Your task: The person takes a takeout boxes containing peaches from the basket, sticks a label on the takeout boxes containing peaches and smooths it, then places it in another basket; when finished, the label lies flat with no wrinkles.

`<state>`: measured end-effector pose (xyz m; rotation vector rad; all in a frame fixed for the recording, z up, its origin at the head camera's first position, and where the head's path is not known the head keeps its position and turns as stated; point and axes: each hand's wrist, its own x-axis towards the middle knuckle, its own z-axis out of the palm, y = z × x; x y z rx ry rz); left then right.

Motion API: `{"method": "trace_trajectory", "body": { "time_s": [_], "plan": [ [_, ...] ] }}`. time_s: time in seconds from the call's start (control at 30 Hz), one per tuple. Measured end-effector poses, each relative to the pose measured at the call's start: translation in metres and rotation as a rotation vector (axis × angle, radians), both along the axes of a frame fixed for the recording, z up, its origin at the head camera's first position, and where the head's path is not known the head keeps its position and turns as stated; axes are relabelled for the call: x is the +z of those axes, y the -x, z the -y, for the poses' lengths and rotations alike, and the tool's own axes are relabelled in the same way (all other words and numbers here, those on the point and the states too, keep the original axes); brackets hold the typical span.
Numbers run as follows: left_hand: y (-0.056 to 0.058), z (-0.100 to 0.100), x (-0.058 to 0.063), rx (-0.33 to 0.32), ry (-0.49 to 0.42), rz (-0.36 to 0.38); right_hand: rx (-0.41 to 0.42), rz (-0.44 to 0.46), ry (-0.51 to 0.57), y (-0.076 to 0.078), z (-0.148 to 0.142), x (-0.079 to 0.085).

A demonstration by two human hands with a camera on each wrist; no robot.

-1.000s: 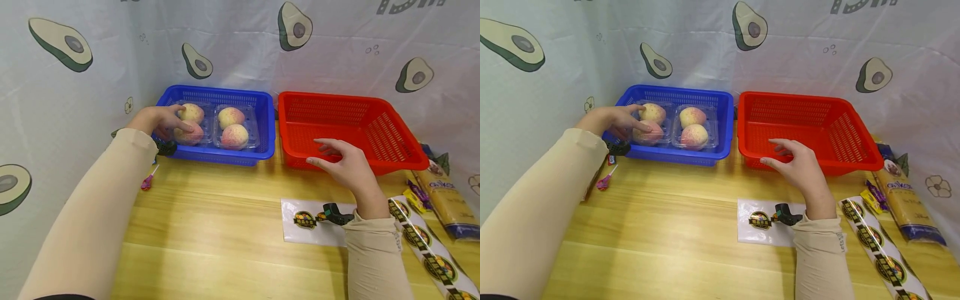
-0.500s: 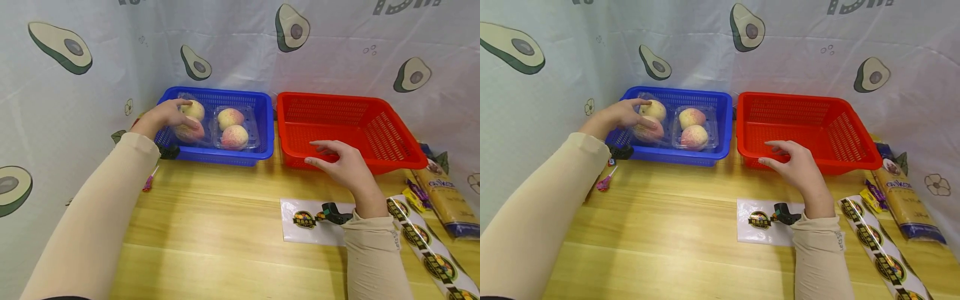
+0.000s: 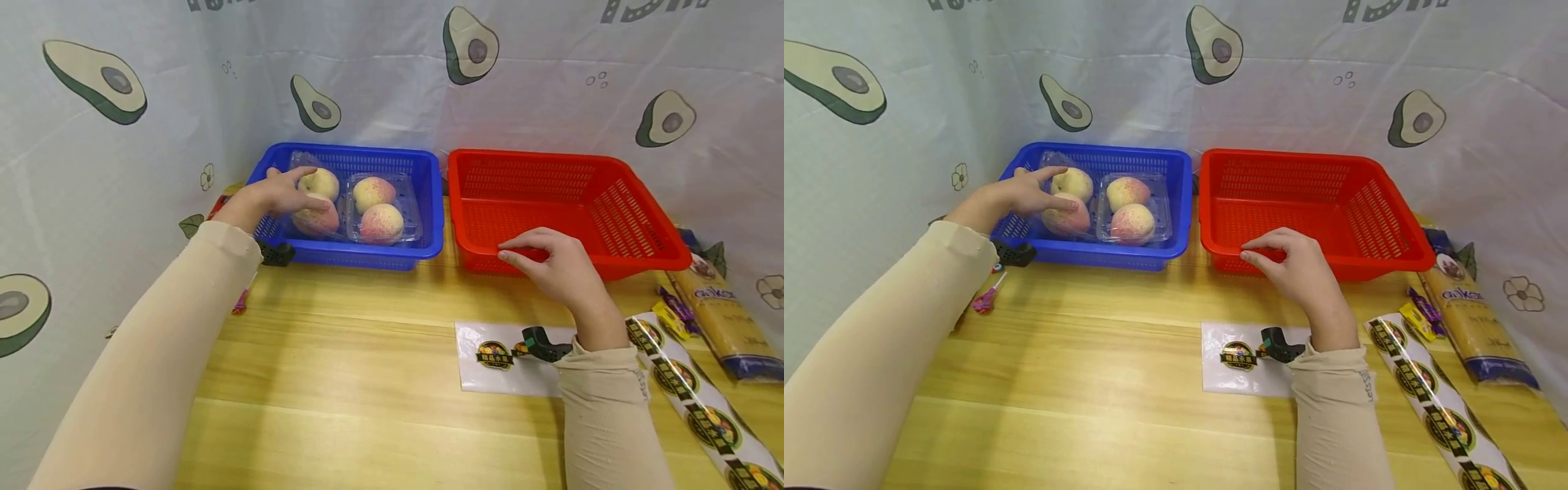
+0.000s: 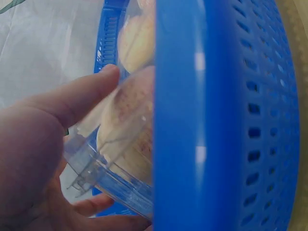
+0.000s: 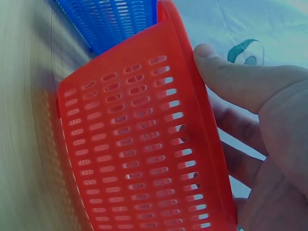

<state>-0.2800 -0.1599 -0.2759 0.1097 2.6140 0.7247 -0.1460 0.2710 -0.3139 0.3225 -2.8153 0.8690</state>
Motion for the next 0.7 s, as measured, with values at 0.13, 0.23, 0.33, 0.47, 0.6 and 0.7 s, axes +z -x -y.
{"method": "trace_trajectory", "body": {
  "time_s": [0.13,0.23,0.33,0.47,0.6,0.7],
  "plan": [
    [-0.003,0.001,-0.003,0.036,-0.025,-0.016,-0.006,0.026,-0.002,-0.001,0.0,-0.001],
    [-0.006,-0.001,-0.003,0.078,-0.05,-0.055,-0.012,0.032,-0.002,-0.003,-0.001,-0.001],
    [-0.008,-0.003,-0.001,0.145,-0.122,-0.107,-0.016,0.029,0.001,-0.004,-0.002,0.0],
    [-0.009,0.002,0.003,0.255,-0.252,-0.17,-0.007,0.024,0.005,-0.004,-0.002,0.001],
    [-0.014,0.01,0.008,0.314,-0.348,-0.256,0.011,0.009,0.015,-0.001,-0.002,0.001],
    [-0.022,0.012,0.017,0.315,-0.391,-0.318,0.016,0.003,0.02,0.0,-0.002,0.001]
  ]
}}
